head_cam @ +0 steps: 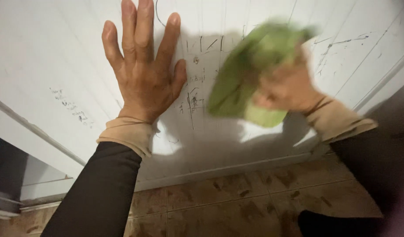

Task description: The person cleans scribbles off a wall by wiping the surface with a cloth.

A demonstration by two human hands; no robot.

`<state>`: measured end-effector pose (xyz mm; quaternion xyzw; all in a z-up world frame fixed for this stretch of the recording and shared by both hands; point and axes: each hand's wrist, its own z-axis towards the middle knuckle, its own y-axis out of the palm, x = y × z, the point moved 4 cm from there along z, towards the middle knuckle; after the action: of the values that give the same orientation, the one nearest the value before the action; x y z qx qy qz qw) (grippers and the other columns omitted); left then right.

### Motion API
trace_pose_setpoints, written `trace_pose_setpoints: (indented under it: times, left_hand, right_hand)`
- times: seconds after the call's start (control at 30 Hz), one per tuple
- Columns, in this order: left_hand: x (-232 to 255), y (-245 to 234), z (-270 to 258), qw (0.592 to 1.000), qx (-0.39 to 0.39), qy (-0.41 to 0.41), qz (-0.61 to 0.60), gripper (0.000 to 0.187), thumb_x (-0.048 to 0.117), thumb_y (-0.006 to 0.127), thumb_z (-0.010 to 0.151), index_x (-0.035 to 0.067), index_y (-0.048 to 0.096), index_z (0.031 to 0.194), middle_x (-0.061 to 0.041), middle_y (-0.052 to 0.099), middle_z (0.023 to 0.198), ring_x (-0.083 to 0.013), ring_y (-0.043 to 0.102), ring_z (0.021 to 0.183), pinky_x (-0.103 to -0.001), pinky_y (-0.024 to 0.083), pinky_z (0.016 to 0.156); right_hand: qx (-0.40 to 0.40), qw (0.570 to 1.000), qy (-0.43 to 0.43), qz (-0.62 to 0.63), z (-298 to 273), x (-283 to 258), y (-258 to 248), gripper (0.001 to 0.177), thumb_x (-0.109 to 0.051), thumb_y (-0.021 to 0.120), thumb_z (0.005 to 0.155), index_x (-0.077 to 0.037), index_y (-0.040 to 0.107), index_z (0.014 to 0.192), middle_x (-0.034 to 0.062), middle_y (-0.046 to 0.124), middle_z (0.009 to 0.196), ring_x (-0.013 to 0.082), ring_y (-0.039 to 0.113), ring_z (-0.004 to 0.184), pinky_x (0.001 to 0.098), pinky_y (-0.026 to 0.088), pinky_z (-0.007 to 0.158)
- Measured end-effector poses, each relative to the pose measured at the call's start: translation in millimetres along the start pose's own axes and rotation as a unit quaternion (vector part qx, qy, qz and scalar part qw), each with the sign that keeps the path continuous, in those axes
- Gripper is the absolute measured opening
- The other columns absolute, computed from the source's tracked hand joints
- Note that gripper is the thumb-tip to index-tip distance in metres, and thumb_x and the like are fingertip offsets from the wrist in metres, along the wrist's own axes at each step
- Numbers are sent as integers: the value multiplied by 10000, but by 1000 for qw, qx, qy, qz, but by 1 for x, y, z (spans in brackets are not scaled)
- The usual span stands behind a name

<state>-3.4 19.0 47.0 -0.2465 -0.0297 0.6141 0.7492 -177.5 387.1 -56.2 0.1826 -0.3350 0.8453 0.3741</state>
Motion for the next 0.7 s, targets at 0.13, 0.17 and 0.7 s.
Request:
trace_pose_setpoints:
  times: [0.13, 0.17, 0.7]
  left_hand:
    - [-1, -2, 1, 1000, -3, 3, -2, 851, 233, 773, 1042, 192, 507, 1850, -208, 255, 1891, -472, 227, 1778, -706, 113, 1435]
    - [0, -2, 1, 1000, -4, 2, -3, 853, 232, 774, 1040, 192, 509, 1849, -210, 254, 1892, -473, 226, 1777, -707, 113, 1434]
    - [-6, 9, 0, 1000, -8, -9, 8, 946, 232, 776, 1020, 276, 378, 1878, -229, 223, 1920, -445, 163, 1790, -688, 67, 1452]
  right_hand:
    - [70, 987, 86, -117, 15, 76, -62, 877, -510, 691, 1098, -268, 455, 1908, 271, 238, 1849, 474, 126, 1757, 747, 126, 1476]
    - [47, 980, 155, -111, 11, 82, -71, 855, -515, 667, 1115, -255, 421, 1891, 255, 219, 1890, 483, 116, 1773, 752, 112, 1484]
    - [-26, 967, 218, -128, 25, 71, -72, 870, -533, 611, 1157, -273, 369, 1951, 170, 93, 1959, 429, -35, 1801, 725, -25, 1467]
